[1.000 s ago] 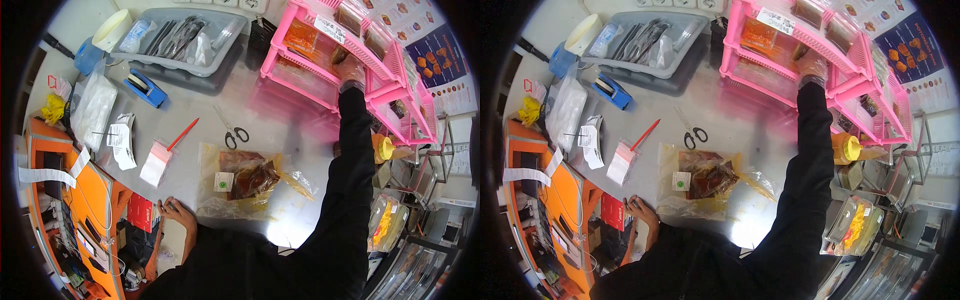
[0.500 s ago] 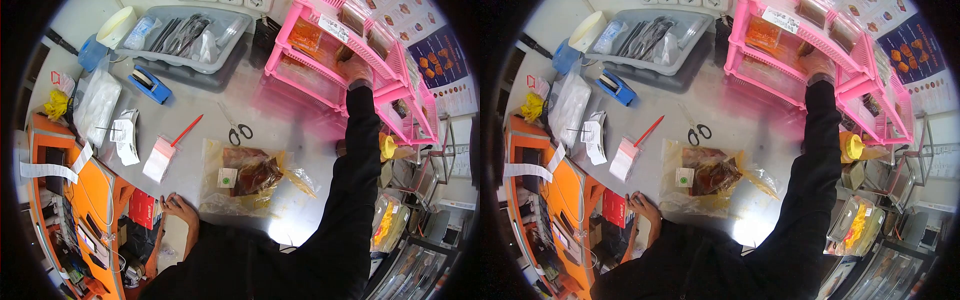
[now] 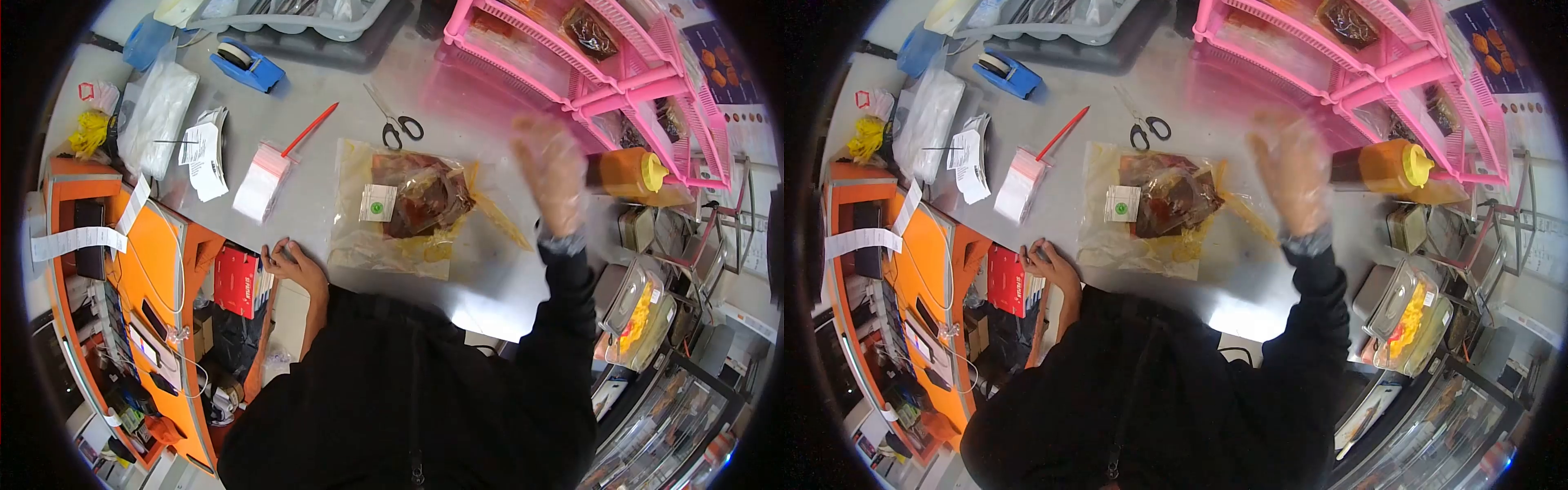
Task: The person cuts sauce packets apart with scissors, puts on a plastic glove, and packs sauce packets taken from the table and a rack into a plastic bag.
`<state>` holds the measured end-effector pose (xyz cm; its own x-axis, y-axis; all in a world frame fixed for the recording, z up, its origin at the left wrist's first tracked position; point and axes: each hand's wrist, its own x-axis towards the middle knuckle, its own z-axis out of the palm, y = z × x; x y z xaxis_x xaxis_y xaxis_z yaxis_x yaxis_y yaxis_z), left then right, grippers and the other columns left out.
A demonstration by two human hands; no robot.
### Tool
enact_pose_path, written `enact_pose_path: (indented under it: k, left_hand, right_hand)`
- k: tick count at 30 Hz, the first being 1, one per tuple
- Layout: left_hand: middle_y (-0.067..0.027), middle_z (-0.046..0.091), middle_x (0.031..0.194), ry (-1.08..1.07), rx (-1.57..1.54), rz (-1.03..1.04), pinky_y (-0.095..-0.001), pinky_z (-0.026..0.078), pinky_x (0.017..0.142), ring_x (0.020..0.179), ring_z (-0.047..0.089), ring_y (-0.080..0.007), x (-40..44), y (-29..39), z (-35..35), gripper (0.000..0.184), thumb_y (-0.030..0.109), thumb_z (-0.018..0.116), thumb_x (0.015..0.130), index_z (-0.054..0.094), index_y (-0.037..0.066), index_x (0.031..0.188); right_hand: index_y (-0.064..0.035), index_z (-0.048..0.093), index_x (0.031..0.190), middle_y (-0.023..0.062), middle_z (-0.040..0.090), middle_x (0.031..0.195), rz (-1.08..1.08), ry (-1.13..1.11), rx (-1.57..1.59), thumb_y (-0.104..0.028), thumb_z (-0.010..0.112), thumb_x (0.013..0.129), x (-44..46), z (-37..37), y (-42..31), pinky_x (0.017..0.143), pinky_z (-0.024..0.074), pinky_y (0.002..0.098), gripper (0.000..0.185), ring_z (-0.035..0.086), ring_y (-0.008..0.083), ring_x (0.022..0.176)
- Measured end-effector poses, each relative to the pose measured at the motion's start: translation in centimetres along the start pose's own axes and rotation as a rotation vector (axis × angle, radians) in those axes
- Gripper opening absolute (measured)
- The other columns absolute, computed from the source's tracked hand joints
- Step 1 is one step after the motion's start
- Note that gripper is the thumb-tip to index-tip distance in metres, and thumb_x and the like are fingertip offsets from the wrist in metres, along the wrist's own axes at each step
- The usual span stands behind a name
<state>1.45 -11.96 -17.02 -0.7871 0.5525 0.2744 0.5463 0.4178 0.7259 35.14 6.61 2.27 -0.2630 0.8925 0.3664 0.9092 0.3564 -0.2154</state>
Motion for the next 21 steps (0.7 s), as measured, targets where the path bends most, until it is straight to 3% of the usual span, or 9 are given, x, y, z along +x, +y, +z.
enact_pose_path:
  k: [1, 3, 5, 8, 9, 15, 18, 21]
  left_hand:
    - [-0.0237, 0.032, 0.133, 0.004, 0.001, 0.004, -0.0473, 0.018, 0.103, 0.127, 0.024, -0.0333, 0.0, 0.0, 0.1, 0.026, 0.024, 0.051, 0.093, 0.055, 0.001, 0.105]
    - [-0.0232, 0.032, 0.134, 0.01, 0.003, 0.014, -0.048, 0.018, 0.103, 0.127, 0.024, -0.0333, 0.0, 0.0, 0.1, 0.025, 0.024, 0.051, 0.093, 0.055, 0.003, 0.105]
    - [-0.023, 0.032, 0.134, 0.02, -0.008, 0.009, -0.0481, 0.017, 0.103, 0.127, 0.024, -0.0334, 0.0, 0.3, 0.1, 0.025, 0.024, 0.051, 0.092, 0.055, 0.003, 0.104]
    - [-0.0223, 0.032, 0.135, 0.023, -0.017, 0.008, -0.0481, 0.016, 0.103, 0.127, 0.023, -0.0333, -0.1, 0.3, 0.1, 0.024, 0.024, 0.051, 0.092, 0.055, 0.004, 0.104]
    - [-0.0221, 0.032, 0.135, 0.026, -0.018, 0.008, -0.0481, 0.016, 0.103, 0.128, 0.023, -0.0332, -0.1, 0.2, 0.1, 0.023, 0.023, 0.051, 0.092, 0.055, 0.004, 0.104]
    - [-0.0218, 0.035, 0.131, 0.015, -0.026, 0.01, -0.0483, 0.014, 0.102, 0.13, 0.019, -0.0311, 0.0, -0.2, 0.2, 0.021, 0.019, 0.052, 0.09, 0.052, 0.003, 0.104]
    - [-0.0211, 0.035, 0.132, 0.017, -0.016, -0.006, -0.0483, 0.015, 0.102, 0.13, 0.019, -0.0313, 0.0, 0.3, 0.1, 0.021, 0.02, 0.053, 0.09, 0.054, 0.004, 0.104]
    - [-0.0204, 0.035, 0.133, -0.049, 0.144, 0.008, -0.0481, 0.015, 0.102, 0.13, 0.02, -0.0314, 0.3, 0.2, -0.3, 0.021, 0.022, 0.054, 0.089, 0.056, 0.007, 0.105]
  right_hand:
    - [-0.0061, 0.062, 0.098, 0.01, 0.063, 0.091, 0.048, -0.072, 0.011, -0.013, 0.061, 0.083, -2.9, 1.8, 0.8, 0.069, 0.0485, 0.036, 0.016, 0.061, 0.0281, 0.08]
    - [-0.0086, 0.065, 0.091, 0.0155, 0.063, 0.084, 0.167, -0.33, 0.199, -0.03, 0.059, 0.085, -6.7, 3.5, 0.1, 0.068, 0.0481, 0.0435, 0.023, 0.06, 0.0352, 0.078]
    - [-0.0044, 0.063, 0.093, 0.0181, 0.062, 0.086, 0.248, -0.499, 0.264, -0.026, 0.058, 0.084, -8.6, 3.0, -2.2, 0.07, 0.0481, 0.0442, 0.024, 0.059, 0.0375, 0.079]
    - [-0.0016, 0.06, 0.098, 0.02, 0.061, 0.09, 0.265, -0.49, 0.159, -0.024, 0.058, 0.084, -11.8, 5.5, -3.1, 0.072, 0.0479, 0.0443, 0.027, 0.059, 0.0375, 0.082]
    - [-0.001, 0.058, 0.101, 0.0204, 0.061, 0.093, 0.207, -0.334, 0.167, -0.023, 0.059, 0.083, -13.1, 7.0, -2.5, 0.074, 0.0472, 0.0446, 0.029, 0.058, 0.0378, 0.086]
    - [-0.0035, 0.06, 0.095, 0.016, 0.062, 0.09, 0.449, -0.2, 0.171, -0.023, 0.073, 0.071, -11.5, 8.0, -3.8, 0.073, 0.0472, 0.0422, 0.034, 0.059, 0.0352, 0.085]
    - [-0.0047, 0.06, 0.099, 0.0153, 0.062, 0.09, 0.579, -0.285, 0.305, -0.025, 0.076, 0.067, -11.4, 7.3, -4.3, 0.074, 0.0468, 0.0405, 0.041, 0.059, 0.0333, 0.086]
    - [-0.0056, 0.062, 0.096, 0.015, 0.062, 0.087, 0.479, -0.21, 0.299, -0.024, 0.076, 0.068, -12.2, 7.6, -4.6, 0.074, 0.0464, 0.0407, 0.036, 0.059, 0.0325, 0.085]
